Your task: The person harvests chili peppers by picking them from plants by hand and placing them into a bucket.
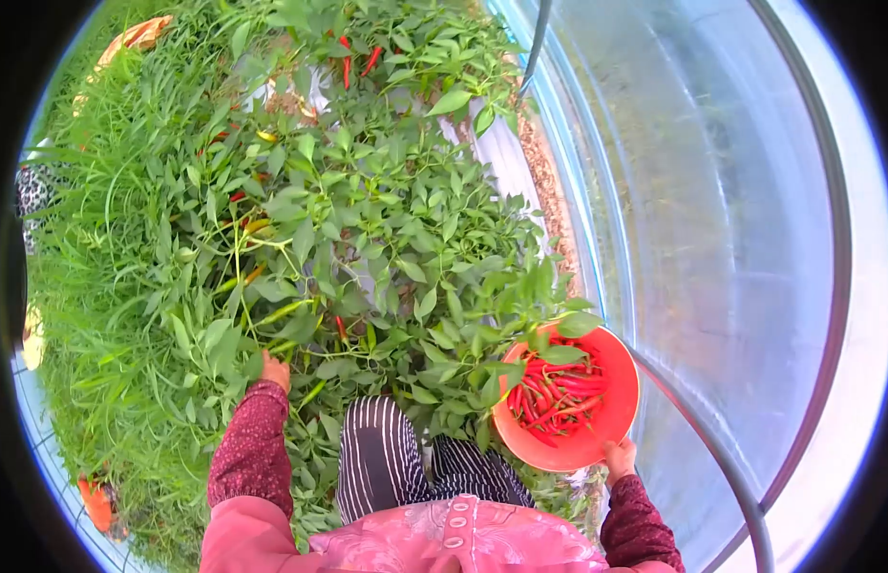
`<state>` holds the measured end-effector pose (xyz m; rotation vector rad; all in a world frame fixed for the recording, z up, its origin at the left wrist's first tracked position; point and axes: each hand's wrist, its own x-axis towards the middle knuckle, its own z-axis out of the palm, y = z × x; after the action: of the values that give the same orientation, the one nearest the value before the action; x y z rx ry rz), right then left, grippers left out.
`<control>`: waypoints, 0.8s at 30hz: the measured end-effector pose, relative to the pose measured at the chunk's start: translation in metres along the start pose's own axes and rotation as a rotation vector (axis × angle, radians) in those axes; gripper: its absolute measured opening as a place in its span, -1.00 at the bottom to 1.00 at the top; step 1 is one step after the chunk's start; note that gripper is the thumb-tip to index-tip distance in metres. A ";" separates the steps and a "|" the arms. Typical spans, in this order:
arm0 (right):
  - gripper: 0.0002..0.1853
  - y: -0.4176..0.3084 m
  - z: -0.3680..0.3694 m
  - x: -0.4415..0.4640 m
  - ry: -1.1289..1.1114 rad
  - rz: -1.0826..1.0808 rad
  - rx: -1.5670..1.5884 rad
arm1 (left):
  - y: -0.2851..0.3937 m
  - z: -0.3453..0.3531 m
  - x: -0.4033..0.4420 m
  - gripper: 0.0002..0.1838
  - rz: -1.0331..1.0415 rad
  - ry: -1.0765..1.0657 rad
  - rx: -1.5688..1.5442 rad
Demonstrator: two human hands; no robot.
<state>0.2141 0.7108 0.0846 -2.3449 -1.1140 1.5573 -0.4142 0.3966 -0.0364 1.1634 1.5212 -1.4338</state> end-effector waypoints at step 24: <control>-0.72 -0.360 0.119 -0.081 0.098 -0.230 -0.345 | -0.123 -0.044 -0.025 -0.51 0.490 -0.116 -0.278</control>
<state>-0.0852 0.8866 0.2580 -2.3516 -1.6738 1.2411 -0.5193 0.4412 0.0325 1.1561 1.1999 -0.9144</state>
